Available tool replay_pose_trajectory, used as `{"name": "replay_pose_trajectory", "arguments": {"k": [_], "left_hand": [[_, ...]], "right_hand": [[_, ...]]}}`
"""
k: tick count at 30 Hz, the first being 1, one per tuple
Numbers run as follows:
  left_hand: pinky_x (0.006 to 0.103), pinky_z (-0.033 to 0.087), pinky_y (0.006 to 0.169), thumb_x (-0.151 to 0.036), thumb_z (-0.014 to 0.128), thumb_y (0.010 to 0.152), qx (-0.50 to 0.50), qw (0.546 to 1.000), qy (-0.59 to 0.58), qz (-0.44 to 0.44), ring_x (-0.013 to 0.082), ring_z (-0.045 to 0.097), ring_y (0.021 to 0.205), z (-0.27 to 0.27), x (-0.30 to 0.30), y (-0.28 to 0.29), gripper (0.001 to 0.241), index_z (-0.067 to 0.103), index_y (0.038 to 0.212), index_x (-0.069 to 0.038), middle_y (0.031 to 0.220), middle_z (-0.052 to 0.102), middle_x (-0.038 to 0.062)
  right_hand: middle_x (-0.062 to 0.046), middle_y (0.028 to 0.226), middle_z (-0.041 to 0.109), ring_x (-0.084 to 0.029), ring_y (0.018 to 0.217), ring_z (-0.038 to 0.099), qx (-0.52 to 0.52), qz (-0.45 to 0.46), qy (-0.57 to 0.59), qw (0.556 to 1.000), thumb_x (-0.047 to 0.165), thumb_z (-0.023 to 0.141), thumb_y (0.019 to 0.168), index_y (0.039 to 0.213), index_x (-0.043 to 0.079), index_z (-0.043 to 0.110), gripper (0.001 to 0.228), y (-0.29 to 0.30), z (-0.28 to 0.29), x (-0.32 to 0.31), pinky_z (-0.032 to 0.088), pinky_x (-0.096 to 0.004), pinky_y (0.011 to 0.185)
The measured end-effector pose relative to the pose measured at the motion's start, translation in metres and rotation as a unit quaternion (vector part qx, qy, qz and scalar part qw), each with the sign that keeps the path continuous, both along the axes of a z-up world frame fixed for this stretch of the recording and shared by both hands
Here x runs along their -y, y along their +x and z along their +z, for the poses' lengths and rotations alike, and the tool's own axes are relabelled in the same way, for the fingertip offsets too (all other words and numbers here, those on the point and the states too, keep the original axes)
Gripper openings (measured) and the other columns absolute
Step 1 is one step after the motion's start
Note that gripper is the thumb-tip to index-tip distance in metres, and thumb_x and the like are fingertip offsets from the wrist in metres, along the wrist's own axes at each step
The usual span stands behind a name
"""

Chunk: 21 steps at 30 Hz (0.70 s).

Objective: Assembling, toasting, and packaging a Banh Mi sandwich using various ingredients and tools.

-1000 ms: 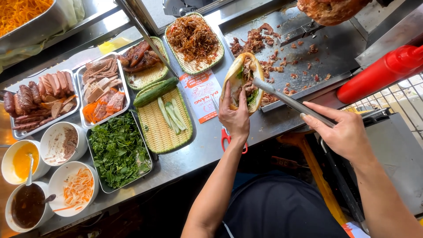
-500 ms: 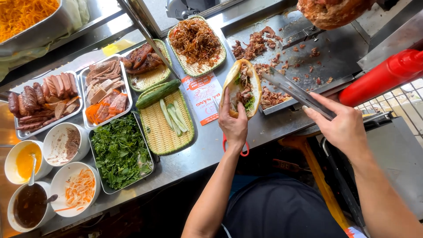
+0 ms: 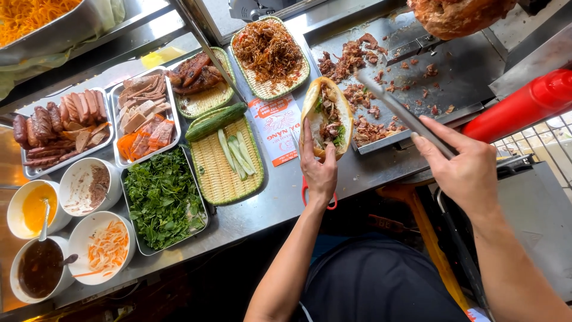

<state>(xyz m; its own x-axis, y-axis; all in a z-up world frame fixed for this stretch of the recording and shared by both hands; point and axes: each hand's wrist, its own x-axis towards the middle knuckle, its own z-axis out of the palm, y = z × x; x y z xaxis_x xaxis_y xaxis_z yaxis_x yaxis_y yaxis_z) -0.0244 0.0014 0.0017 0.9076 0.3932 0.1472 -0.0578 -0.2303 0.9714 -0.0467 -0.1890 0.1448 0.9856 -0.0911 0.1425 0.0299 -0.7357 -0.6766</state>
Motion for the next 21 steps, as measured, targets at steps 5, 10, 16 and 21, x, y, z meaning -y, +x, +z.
{"name": "replay_pose_trajectory", "arguments": {"k": [5,10,16,21], "left_hand": [[0.0441,0.052,0.106,-0.012,0.073,0.084,0.035,0.999,0.030,-0.016,0.0380,0.059,0.129,-0.004,0.000,-0.002,0.091,0.026,0.161,-0.011,0.149,0.051,0.024],[0.0444,0.050,0.108,-0.019,0.077,0.080,0.029,0.997,0.062,-0.043,0.0390,0.056,0.133,-0.003,0.008,-0.004,0.101,0.020,0.162,-0.008,0.153,0.046,0.025],[0.0446,0.051,0.105,-0.019,0.079,0.079,0.017,0.998,0.054,-0.034,0.0418,0.055,0.130,0.008,0.001,-0.005,0.110,0.010,0.163,-0.005,0.150,0.043,0.030],[0.0450,0.053,0.103,-0.022,0.082,0.077,0.023,0.998,0.051,-0.013,0.0429,0.055,0.131,0.020,-0.008,-0.005,0.111,0.012,0.162,-0.004,0.152,0.042,0.031]], "right_hand": [[-0.015,0.085,0.075,-0.022,0.057,0.060,0.042,0.010,-0.093,0.995,0.015,0.081,0.094,0.133,0.002,0.076,0.042,0.007,-0.030,0.022,0.048,-0.036,0.055],[-0.014,0.091,0.071,-0.021,0.058,0.055,0.054,0.077,-0.060,0.994,0.009,0.080,0.088,0.130,0.005,0.074,0.043,0.006,-0.025,-0.005,0.045,-0.033,0.053],[-0.004,0.069,0.059,-0.020,0.047,0.042,0.049,0.097,-0.152,0.982,0.017,0.081,0.088,0.130,0.017,0.078,0.043,-0.007,-0.019,-0.004,0.038,-0.035,0.048],[-0.002,0.066,0.060,-0.017,0.046,0.044,-0.011,0.129,-0.147,0.981,0.025,0.081,0.085,0.126,0.022,0.078,0.042,-0.011,-0.014,-0.003,0.037,-0.034,0.046]]}}
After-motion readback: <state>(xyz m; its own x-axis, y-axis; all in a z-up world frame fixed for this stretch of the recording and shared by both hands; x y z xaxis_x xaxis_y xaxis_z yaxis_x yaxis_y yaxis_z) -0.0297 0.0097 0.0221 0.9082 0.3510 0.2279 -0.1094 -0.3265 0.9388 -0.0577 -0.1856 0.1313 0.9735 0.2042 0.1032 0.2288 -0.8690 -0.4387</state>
